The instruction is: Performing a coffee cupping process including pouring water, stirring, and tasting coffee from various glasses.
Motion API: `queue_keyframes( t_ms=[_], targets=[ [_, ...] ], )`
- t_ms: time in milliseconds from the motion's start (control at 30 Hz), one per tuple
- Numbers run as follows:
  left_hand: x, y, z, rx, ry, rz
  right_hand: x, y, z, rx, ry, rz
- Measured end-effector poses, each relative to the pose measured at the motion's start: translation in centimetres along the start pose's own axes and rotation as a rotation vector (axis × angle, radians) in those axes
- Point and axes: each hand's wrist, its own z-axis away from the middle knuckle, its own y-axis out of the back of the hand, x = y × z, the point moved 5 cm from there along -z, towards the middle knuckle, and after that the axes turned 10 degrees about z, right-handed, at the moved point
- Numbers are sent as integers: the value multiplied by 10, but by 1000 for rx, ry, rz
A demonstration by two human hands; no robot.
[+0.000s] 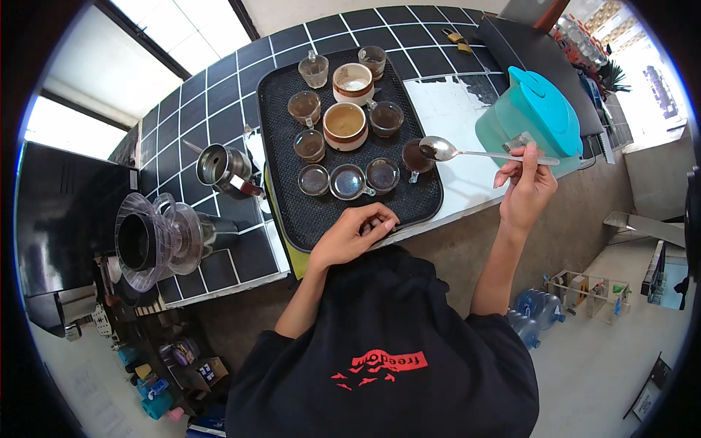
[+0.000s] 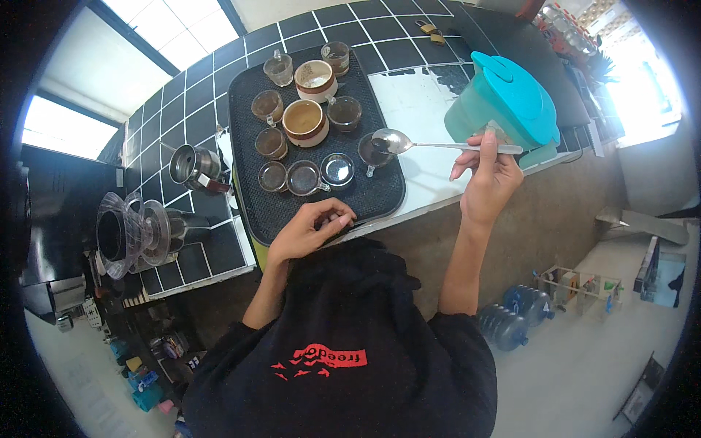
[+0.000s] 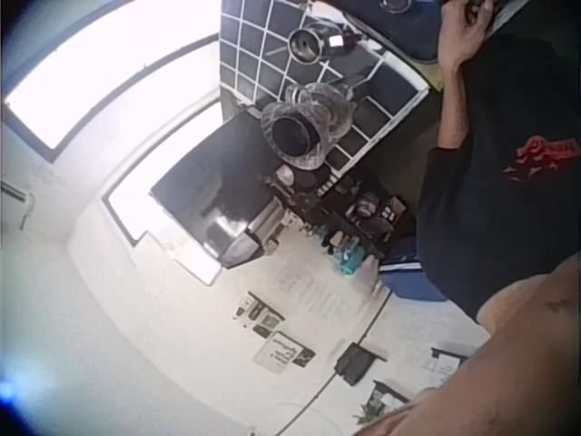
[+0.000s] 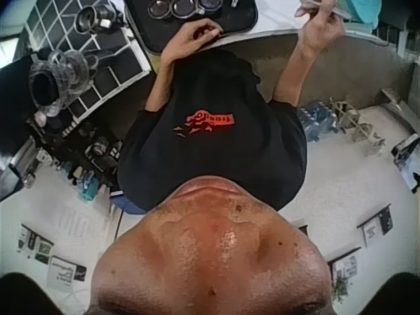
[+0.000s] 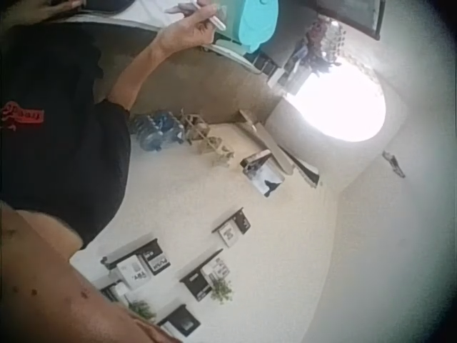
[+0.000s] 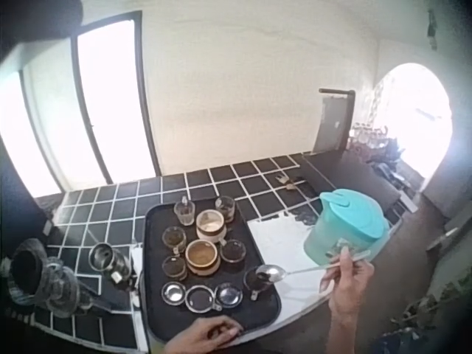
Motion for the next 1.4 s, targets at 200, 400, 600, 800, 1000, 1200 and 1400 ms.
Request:
queue_keyframes(
  t_ms=[200,400,600,800,1000,1200,1400],
  targets=[
    [4,0,0,-2,21,-9,5,-12,-10,14,-36,-59],
    [3,0,2,23,-56,-26,21,-44,-24,-59,-23,-91],
    [8,1,2,42,-1,17,36,-73,-34,-113,-27,-64],
    [3,2,2,23,-17,40,43,-89,-38,-174,-21,-11],
    [-1,2,0,16,-15,38,38,-97,-36,-207,15,30],
    [-2,3,0,2,-9,33,34,-100,-33,-213,28,63],
    [-5,3,0,7,-28,44,33,-98,-32,-231,19,64]
  ],
)
